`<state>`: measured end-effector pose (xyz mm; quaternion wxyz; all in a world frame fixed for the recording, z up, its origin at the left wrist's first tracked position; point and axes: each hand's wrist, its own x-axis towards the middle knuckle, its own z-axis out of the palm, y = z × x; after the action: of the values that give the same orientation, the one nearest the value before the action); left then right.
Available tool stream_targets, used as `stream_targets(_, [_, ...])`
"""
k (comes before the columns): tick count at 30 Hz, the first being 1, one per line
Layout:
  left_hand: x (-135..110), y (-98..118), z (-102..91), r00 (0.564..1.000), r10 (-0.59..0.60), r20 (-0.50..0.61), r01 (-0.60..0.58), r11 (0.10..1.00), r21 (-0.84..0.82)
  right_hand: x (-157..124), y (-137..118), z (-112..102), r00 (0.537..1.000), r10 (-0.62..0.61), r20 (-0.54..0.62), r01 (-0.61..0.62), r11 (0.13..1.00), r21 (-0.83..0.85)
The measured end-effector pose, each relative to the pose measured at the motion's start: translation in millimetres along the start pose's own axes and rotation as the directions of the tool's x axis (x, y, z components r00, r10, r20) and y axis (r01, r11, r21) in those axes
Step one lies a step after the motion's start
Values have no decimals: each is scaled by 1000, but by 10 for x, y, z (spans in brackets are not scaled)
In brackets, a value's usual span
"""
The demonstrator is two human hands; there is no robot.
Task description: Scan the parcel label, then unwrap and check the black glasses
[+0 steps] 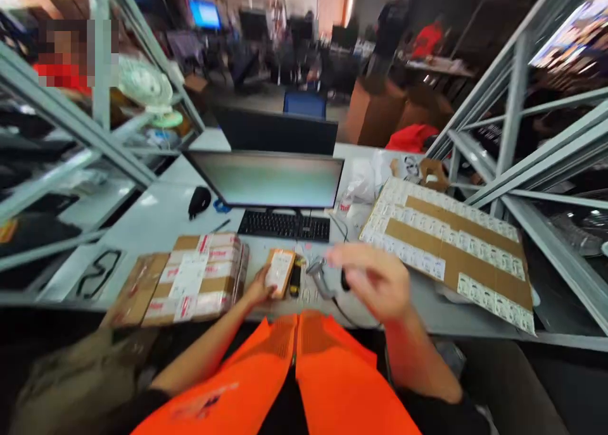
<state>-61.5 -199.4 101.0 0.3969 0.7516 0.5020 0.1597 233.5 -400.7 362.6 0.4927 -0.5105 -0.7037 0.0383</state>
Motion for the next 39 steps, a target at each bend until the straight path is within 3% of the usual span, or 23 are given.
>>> stream_targets(2, [27,-82,-16,998,-8,69,10,1000,-28,-282,291,425,971,227,77,-224,973,-45])
stream_targets(4, [37,-211,15,994,-17,110,21,999,-36,-554,472,838,900,415,137,-400,908,-121])
stream_targets(7, [-62,-303,85,996,-41,76,37,998,51,-871,698,1330,782,603,161,-561,792,-242])
stream_targets(11, [-304,-182,200,983,-183,-33,186,959,215,-1090,1051,1795,660,739,135,-665,658,-354])
stream_targets(13, [-398,-92,271,969,-235,-78,248,930,271,-1124,1191,1997,621,771,142,-676,619,-401])
stream_targets(15, [-446,-29,333,962,-247,-113,270,910,313,-1114,1275,2191,595,772,226,-644,625,-440])
stream_targets(17, [-457,-6,367,959,-247,-136,279,900,334,-1071,1312,2364,539,762,360,-602,647,-468])
stream_targets(19, [-453,-25,367,960,-243,-141,277,903,330,-1015,1333,2489,460,775,434,-593,632,-499])
stream_targets(21, [-459,-75,341,961,-241,-138,273,912,308,-969,1362,2537,413,805,426,-603,592,-534])
stream_targets(30, [-608,-332,261,957,-234,-172,273,927,256,-847,1596,2221,364,885,290,-633,464,-620])
stream_targets(34, [-595,-335,236,959,-220,-180,261,933,247,-716,1493,2519,342,872,351,-635,490,-598])
stream_targets(39, [-610,-347,183,968,-190,-166,221,954,201,-609,1381,2901,278,858,432,-528,512,-677])
